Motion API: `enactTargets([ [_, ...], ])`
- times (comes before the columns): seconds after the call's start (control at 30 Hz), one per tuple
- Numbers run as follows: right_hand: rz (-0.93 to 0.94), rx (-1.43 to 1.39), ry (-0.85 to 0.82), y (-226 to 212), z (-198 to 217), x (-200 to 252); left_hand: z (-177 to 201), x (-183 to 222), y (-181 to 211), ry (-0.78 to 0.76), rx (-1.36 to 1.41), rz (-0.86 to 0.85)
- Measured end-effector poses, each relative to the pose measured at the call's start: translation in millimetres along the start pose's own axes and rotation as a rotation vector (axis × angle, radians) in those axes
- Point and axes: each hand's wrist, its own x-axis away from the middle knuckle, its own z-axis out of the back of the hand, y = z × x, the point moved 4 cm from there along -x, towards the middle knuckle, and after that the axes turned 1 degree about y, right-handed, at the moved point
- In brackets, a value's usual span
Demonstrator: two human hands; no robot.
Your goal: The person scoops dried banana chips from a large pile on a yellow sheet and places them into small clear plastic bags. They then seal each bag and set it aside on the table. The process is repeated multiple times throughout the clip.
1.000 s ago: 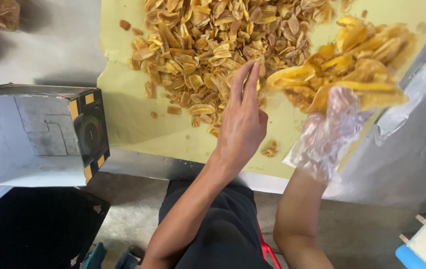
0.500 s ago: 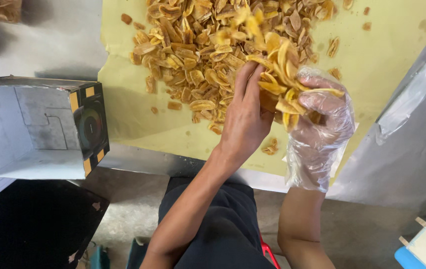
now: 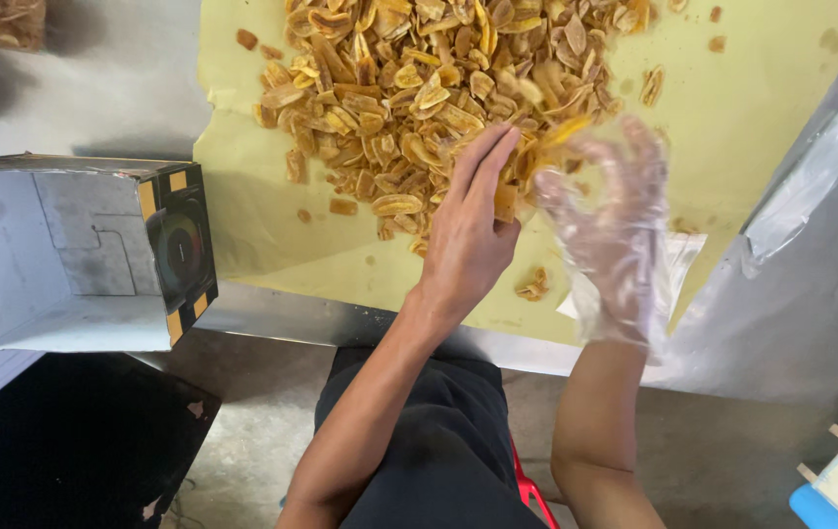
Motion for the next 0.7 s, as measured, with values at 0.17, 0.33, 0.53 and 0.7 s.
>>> enactTargets([
  [0.17, -0.124, -0.111, -0.114, 10.6, -12.2, 19.7, 8.3, 11.3, 27.1, -0.073, -0.321, -0.041],
  [0.33, -0.149, -0.192, -0.047, 15.1, -16.7, 61.9, 24.5, 19.3, 40.6, 0.018, -0.218, -0.166],
  [0.53, -0.287, -0.21, -0.127, 64.3, -49.7, 58.5, 14.4, -7.9, 7.0, 0.012, -0.245, -0.125],
  [0.7, -0.682, -0.588, -0.337, 63.9, -21.0, 118.1, 2.2, 32.4, -22.5, -0.172, -0.187, 0.121],
])
